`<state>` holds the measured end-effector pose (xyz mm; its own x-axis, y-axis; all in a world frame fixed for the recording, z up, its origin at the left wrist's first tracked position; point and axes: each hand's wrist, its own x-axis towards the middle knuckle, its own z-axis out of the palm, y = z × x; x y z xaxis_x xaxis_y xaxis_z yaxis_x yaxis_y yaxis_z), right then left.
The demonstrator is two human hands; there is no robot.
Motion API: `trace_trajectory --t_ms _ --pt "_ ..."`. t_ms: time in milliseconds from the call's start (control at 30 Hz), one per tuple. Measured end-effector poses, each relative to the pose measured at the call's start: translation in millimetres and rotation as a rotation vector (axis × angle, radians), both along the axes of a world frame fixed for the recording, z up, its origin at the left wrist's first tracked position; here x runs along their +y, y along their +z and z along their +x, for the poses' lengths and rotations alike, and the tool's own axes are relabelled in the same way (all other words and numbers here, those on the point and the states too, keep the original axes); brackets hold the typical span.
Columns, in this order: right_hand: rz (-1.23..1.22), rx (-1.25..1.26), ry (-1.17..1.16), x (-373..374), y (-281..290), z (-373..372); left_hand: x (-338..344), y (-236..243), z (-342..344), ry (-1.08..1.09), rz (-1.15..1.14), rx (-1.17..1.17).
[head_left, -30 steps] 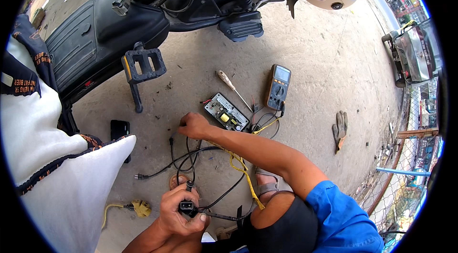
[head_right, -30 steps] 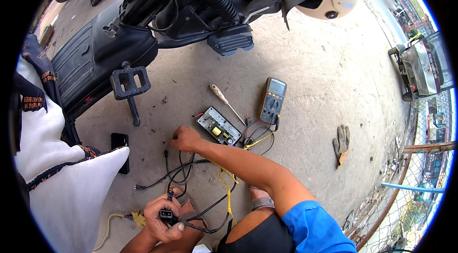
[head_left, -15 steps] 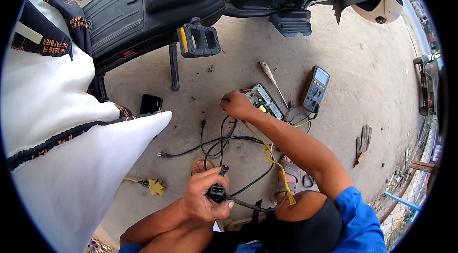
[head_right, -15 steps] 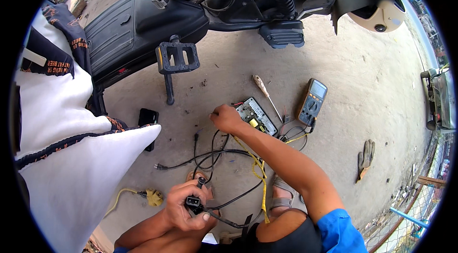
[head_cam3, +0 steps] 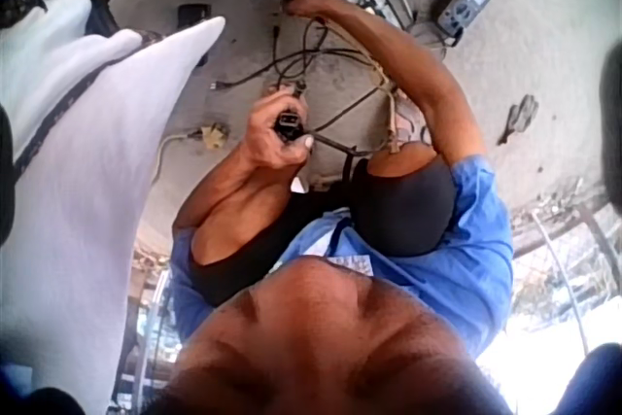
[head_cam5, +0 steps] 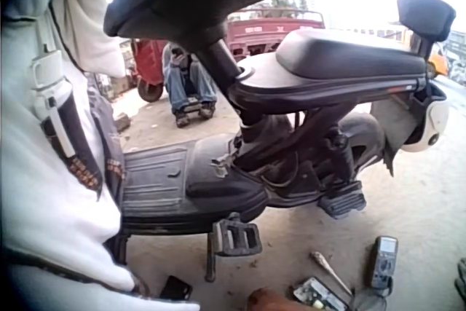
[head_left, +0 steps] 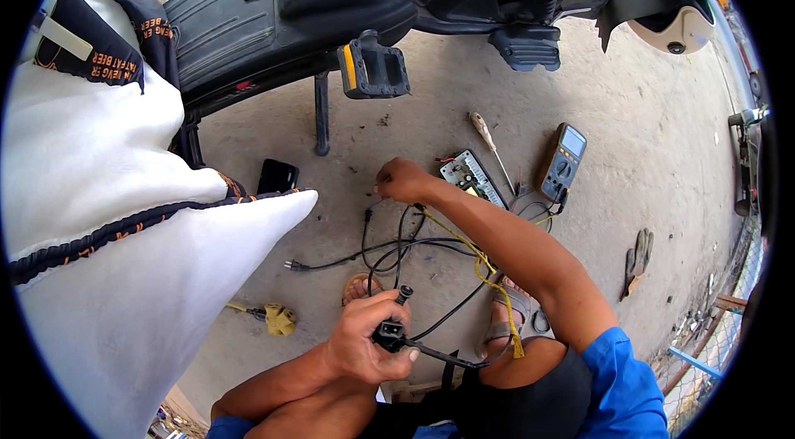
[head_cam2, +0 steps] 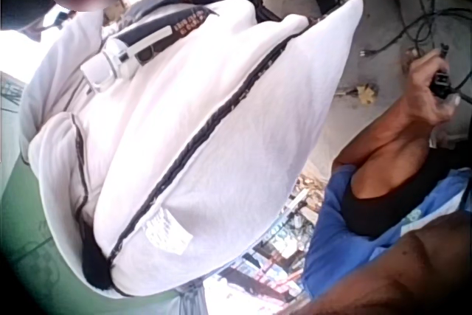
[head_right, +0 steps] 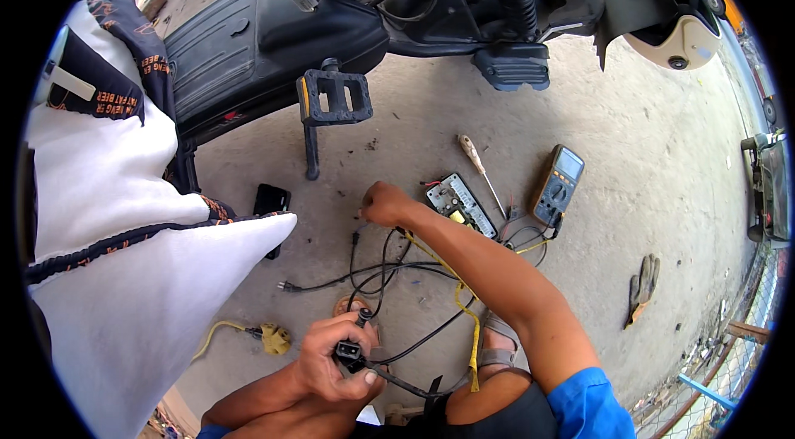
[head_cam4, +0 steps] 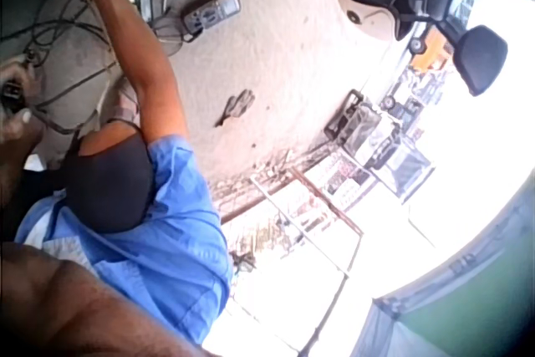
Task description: The person sits on the ground and repairs a scooter's electrical system. They strip wires, connect them to a control module, and use a multimeter to test the connections.
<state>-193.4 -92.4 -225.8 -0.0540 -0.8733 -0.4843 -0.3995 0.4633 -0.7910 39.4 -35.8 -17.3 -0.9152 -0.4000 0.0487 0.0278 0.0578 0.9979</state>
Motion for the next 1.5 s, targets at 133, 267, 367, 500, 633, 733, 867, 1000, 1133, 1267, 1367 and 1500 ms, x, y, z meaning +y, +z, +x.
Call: trace_trajectory --t_ms 133,267,367,500,633,733,867,1000,1133,1267,1367,1500 --pt "0.033 -0.075 0.029 -10.1 0.7 1.2 -1.4 -1.4 1.9 0.006 -0.004 0.014" --pt "-0.063 0.067 0.059 -11.3 -15.6 0.3 -2.0 -2.7 -0.6 -0.005 -0.021 0.010" --pt "-0.029 0.108 0.072 -14.7 -13.3 4.2 -0.2 -2.1 -1.5 0.037 -0.010 0.020" --pt "-0.026 0.109 0.016 -14.1 -11.4 6.0 -0.7 -6.1 -1.7 0.042 -0.031 0.013" --pt "-0.041 0.108 -0.033 -12.4 -15.9 6.4 0.6 -4.8 -3.7 0.034 -0.036 0.023" --pt "-0.066 0.123 -0.048 -11.3 -19.2 6.6 0.7 -5.6 -4.9 0.034 -0.027 0.018" --pt "-0.074 0.131 -0.052 -11.4 -19.4 7.3 0.8 -0.9 -5.9 0.044 0.000 -0.019" --pt "-0.067 0.134 -0.070 -12.5 -20.8 8.6 0.9 -4.7 -7.1 0.050 -0.021 0.031" --pt "-0.083 0.144 -0.071 -10.9 -19.7 9.5 1.6 -7.8 -4.9 0.054 -0.024 0.015" --pt "-0.070 0.131 -0.081 -10.8 -21.9 9.4 2.8 -7.6 -5.5 0.062 -0.015 0.013" --pt "-0.099 0.124 -0.087 -9.9 -26.4 8.7 2.4 -6.6 -6.3 0.057 -0.025 0.015" --pt "-0.114 0.125 -0.079 -8.9 -30.1 7.9 1.9 -5.6 -5.7 0.037 -0.025 0.005"
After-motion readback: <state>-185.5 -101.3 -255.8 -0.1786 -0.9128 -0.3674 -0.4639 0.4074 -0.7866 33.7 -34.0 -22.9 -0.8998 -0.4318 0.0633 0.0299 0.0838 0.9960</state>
